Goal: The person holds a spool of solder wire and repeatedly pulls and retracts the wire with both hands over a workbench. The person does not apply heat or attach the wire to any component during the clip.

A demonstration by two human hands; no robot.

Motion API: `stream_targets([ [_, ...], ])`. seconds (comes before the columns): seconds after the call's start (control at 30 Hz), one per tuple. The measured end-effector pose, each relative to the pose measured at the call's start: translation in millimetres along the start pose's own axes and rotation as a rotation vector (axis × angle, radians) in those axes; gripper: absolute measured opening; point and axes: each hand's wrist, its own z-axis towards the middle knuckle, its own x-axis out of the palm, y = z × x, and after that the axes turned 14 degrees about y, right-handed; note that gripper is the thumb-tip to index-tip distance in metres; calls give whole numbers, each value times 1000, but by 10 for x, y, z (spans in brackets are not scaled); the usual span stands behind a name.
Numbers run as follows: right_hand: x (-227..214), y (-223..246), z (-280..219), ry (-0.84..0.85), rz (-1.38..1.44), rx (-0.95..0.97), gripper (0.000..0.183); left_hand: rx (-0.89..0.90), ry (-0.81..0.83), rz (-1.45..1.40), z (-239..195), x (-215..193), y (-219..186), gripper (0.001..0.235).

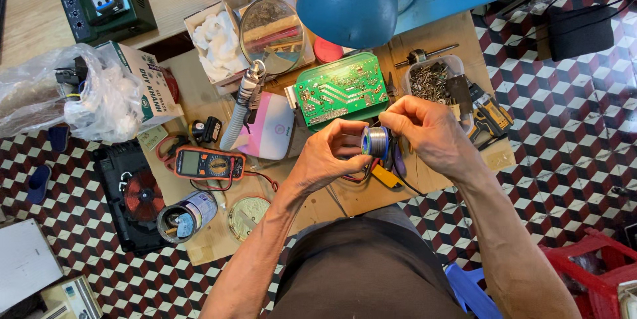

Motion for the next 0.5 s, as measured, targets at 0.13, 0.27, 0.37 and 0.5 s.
stream_targets([
  [0.13,49,-2,-148,12,9,-11,26,2,-47,133,4,52,-40,59],
  [0.27,86,14,-215,-33,-9,-13,28,12,-57,346,13,63,-95,58],
  [0.37,112,36,-246,-25,18,52,28,55,-92,378,27,85,-95,57],
  [0.5,233,18,-315,-70,-41,79,27,74,-138,354,74,60,-60,58],
])
